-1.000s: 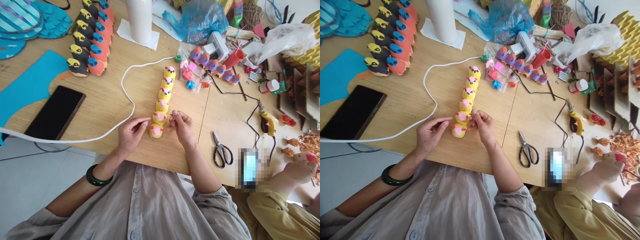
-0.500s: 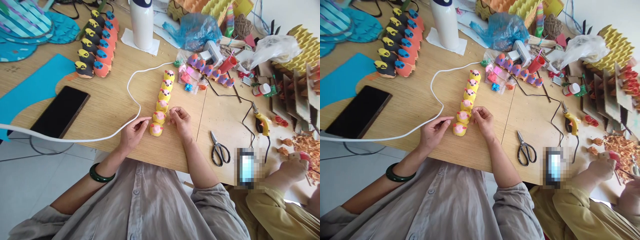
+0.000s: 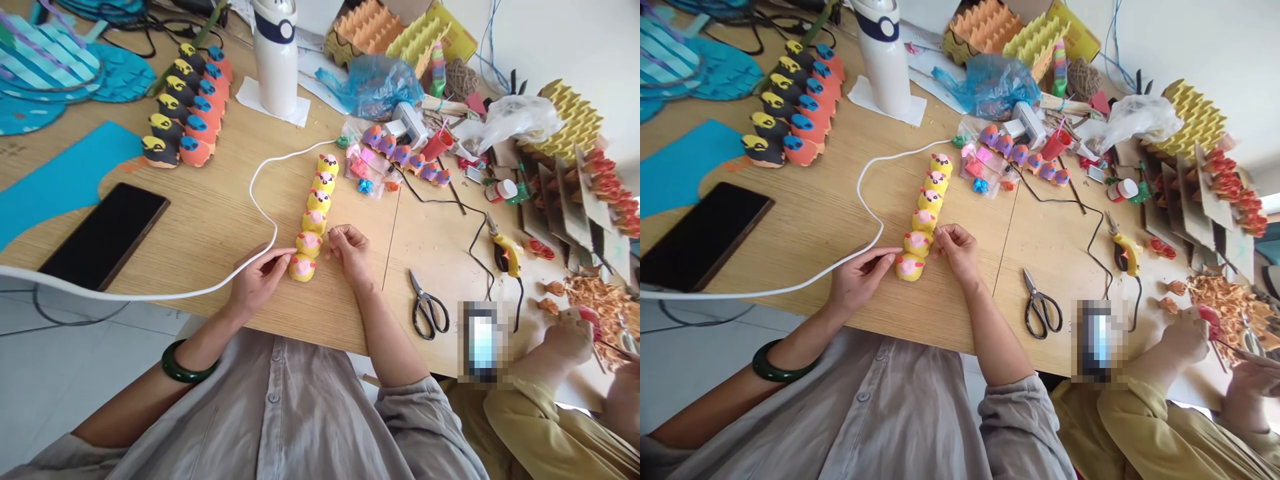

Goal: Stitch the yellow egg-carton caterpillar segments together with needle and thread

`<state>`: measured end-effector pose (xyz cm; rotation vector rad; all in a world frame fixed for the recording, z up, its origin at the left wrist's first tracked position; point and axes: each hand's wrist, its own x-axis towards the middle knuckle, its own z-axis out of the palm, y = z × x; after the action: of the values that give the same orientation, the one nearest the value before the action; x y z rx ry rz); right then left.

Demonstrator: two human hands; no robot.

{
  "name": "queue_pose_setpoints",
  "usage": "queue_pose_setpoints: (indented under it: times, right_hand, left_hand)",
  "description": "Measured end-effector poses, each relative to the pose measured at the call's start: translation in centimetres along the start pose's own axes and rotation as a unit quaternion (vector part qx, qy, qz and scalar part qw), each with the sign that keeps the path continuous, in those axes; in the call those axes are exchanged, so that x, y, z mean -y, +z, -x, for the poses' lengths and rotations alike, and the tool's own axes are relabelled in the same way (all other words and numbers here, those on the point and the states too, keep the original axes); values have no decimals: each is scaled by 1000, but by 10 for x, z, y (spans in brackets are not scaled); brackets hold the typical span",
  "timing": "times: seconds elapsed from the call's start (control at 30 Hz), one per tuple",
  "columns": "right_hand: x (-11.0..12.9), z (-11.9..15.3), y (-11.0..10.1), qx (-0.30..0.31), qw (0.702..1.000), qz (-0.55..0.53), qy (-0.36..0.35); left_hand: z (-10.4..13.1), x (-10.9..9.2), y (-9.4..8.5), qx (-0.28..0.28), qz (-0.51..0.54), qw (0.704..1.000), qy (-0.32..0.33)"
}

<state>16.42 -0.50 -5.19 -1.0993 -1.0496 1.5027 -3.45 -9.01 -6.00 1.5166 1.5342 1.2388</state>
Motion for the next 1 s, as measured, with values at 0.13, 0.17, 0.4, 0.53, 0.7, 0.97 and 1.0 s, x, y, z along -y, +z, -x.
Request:
queue_pose_setpoints:
  times: [0.13, 0.17, 0.4, 0.53, 0.7, 0.97, 1.0]
  right_hand:
    - [1, 2, 0, 13, 1000, -2, 11]
    - [2, 3, 0, 17, 1000, 0, 15]
    - [2, 3, 3, 17, 1000, -17, 18]
    - [0, 1, 3, 33, 999, -2, 7]
    - [2, 1, 5, 12, 1000, -4, -8]
    - [3, 3, 6, -13, 1000, 10, -10]
    - [3, 3, 6, -15, 1000, 14, -11]
  left_hand:
    - [2, -3, -1, -1, -14, 1000, -10]
    - [3, -4, -1, -1, -18, 1000, -10]
    - [3, -12, -3, 7, -39, 999, 22]
    - [-7, -23, 3, 50, 38, 998, 15]
    - [-38, -33, 21, 58, 45, 995, 62]
    - [-69, -33, 27, 135, 72, 987, 50]
    - [-70, -32, 28, 134, 71, 987, 45]
